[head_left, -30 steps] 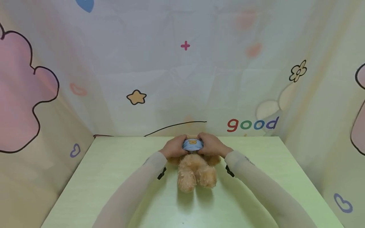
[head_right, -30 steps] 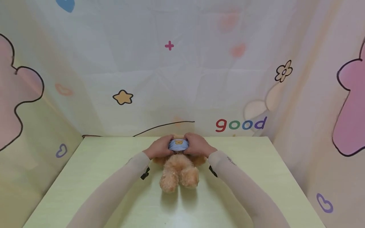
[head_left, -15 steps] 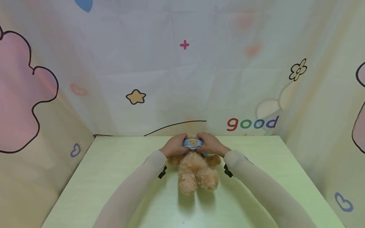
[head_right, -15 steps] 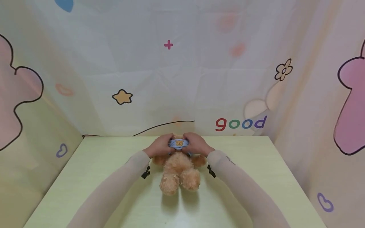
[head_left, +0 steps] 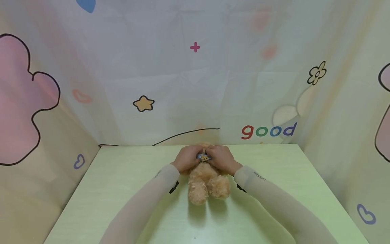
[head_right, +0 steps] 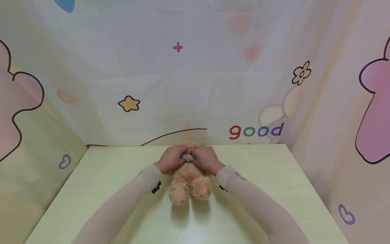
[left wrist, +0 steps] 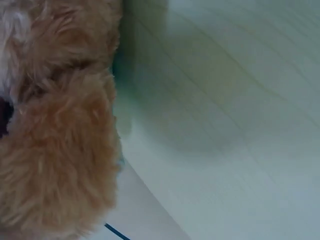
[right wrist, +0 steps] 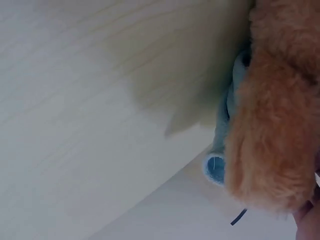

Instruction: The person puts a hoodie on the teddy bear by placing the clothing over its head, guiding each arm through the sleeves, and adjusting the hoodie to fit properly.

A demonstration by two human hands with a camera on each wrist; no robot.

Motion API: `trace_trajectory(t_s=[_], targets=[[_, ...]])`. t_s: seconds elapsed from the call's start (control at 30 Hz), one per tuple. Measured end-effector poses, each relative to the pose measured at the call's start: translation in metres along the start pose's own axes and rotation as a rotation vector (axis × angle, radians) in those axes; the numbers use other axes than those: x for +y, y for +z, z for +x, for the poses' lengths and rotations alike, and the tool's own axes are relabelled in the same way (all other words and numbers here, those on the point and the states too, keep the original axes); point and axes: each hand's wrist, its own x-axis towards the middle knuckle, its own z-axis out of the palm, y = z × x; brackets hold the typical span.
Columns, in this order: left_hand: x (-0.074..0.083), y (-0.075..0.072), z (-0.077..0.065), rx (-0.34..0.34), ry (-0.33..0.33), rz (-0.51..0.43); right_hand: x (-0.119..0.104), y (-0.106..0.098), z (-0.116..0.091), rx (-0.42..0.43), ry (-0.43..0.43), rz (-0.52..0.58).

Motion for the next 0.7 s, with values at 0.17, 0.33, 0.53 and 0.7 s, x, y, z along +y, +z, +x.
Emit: trace_trajectory(t_s=[0.17, 0.33, 0.53, 0.7], targets=[[-0.005, -0.005, -0.008, -0.065, -0.015, -0.044, 0.004, -0.005, -0.001, -0.108, 0.074, 0.078], [-0.011, -0.009, -0.021, -0.052, -0.046, -0.035, 0.006, -0.009, -0.013, -0.053, 0.131, 0.131], [-0.009, -0.013, -0.030, 0.039, 0.077, 0.050, 0.000, -0.009, -0.020, 0.002, 0.061, 0.189], [-0.006, -0.015, -0.037, -0.099, 0.051, -0.119, 0.000, -0.009, -0.022, -0.102, 0.143, 0.393]])
